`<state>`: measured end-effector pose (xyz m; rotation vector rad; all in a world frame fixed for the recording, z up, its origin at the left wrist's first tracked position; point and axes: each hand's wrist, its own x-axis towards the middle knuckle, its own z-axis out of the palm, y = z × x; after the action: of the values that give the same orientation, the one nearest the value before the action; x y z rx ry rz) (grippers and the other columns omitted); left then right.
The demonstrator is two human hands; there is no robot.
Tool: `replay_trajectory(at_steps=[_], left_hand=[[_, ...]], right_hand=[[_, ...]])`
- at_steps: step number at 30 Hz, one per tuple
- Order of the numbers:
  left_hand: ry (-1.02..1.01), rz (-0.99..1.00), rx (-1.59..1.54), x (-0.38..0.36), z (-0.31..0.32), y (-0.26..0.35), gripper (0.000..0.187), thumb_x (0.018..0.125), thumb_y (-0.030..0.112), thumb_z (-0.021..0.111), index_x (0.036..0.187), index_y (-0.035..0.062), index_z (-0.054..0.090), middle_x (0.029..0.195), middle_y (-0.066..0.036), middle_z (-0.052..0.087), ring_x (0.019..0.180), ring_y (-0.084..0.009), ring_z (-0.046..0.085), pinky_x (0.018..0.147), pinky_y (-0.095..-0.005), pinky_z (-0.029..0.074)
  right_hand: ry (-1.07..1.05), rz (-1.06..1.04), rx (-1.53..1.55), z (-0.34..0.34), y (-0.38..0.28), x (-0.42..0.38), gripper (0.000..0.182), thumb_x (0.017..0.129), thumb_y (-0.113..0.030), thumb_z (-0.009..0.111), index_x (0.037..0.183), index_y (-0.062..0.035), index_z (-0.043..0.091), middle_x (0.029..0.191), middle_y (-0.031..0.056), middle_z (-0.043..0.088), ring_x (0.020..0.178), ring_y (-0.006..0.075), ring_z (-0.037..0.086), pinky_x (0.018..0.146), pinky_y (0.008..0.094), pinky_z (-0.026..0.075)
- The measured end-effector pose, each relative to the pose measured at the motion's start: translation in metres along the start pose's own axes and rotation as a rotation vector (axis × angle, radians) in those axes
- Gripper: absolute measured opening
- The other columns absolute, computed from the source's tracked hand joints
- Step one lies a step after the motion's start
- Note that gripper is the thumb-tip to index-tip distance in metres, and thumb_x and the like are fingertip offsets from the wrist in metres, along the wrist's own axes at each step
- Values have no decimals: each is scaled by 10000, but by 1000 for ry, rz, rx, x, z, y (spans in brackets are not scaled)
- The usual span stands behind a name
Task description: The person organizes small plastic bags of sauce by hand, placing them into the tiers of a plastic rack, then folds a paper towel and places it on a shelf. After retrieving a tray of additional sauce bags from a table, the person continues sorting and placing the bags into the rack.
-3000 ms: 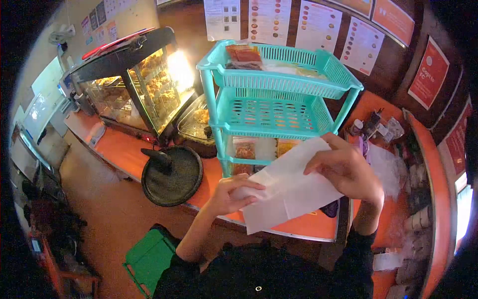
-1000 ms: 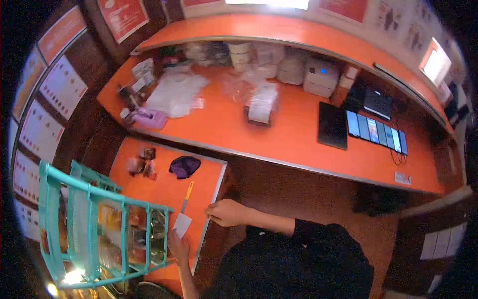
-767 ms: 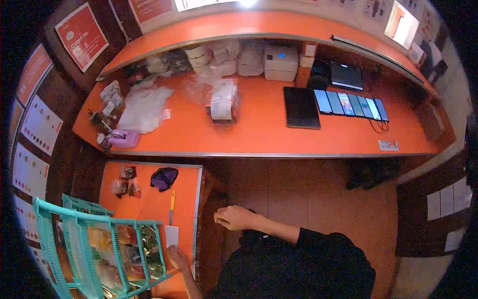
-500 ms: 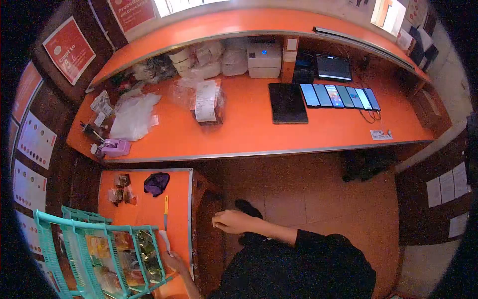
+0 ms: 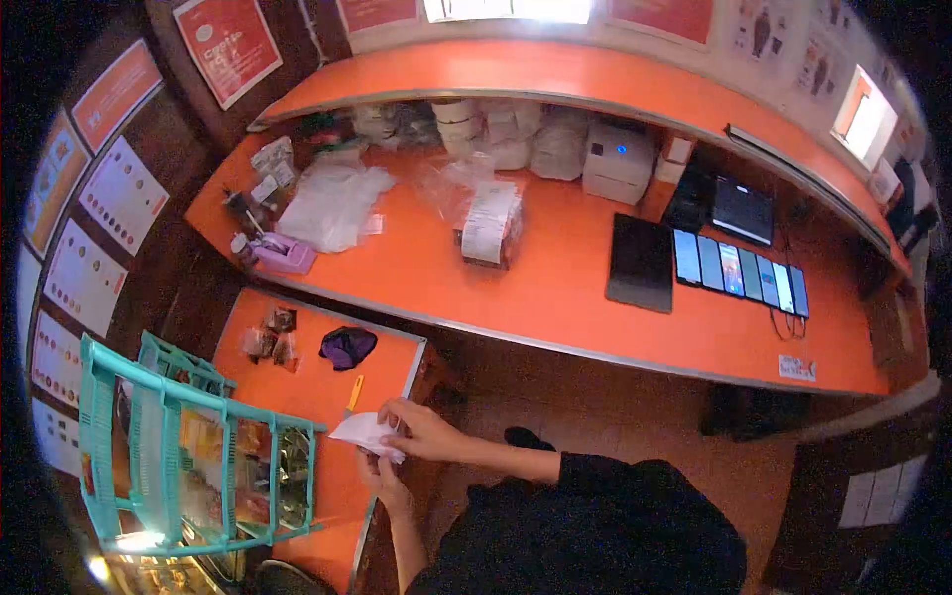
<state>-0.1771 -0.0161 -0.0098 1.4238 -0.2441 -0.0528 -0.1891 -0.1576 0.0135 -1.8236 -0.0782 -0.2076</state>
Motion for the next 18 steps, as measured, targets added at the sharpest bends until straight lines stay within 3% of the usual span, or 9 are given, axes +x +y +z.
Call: replay_trajectory(at_steps=[2,3,6,10,14,16,18], left_hand=[[67,-91,-313,1,12,6,277,882,25,510,1154,-24,491,1114,-116,545,1033,-190,527,845,-347,457],[89,-85,-316,1,19,10,277,882,25,510,1154,-24,491,1114,-116,545,1033,-190,527,845,-347,457],[190,-114,-224,4,32,12,273,911,72,541,1168,-4,490,1103,-112,556,1010,-180,540,858,-336,458],[307,-151,-183,11,42,12,156,900,93,584,1006,25,491,1003,-85,567,880,-166,589,700,-312,540],[468,-137,-228,19,33,-6,155,887,69,588,908,56,435,914,-65,541,784,-167,609,546,-314,585],[524,-121,-251,22,21,-25,189,881,55,587,967,66,419,912,-66,529,820,-173,603,591,-342,599],[615,-104,-276,28,5,-62,213,876,43,579,992,70,402,940,-77,514,858,-177,591,592,-366,608]], right_hand=[[62,59,111,-11,-3,7,297,821,-158,678,1031,-46,502,858,103,565,786,206,593,673,320,490],[147,12,104,-11,2,11,270,784,-128,703,976,-28,542,757,97,588,705,190,600,636,317,494],[136,-43,45,-13,14,19,200,772,-95,694,914,-8,584,773,114,619,707,179,616,635,318,498],[137,-217,-62,-23,27,28,144,768,-74,682,865,12,618,757,124,636,691,162,624,623,309,498],[205,-51,118,-39,39,47,146,793,-102,685,869,16,643,715,68,652,678,108,607,607,280,487],[131,97,149,-45,68,59,130,824,-115,676,862,5,646,721,34,641,672,94,596,598,264,483],[107,99,308,-38,88,70,115,847,-114,658,889,-8,642,721,19,620,651,92,586,573,246,470]])
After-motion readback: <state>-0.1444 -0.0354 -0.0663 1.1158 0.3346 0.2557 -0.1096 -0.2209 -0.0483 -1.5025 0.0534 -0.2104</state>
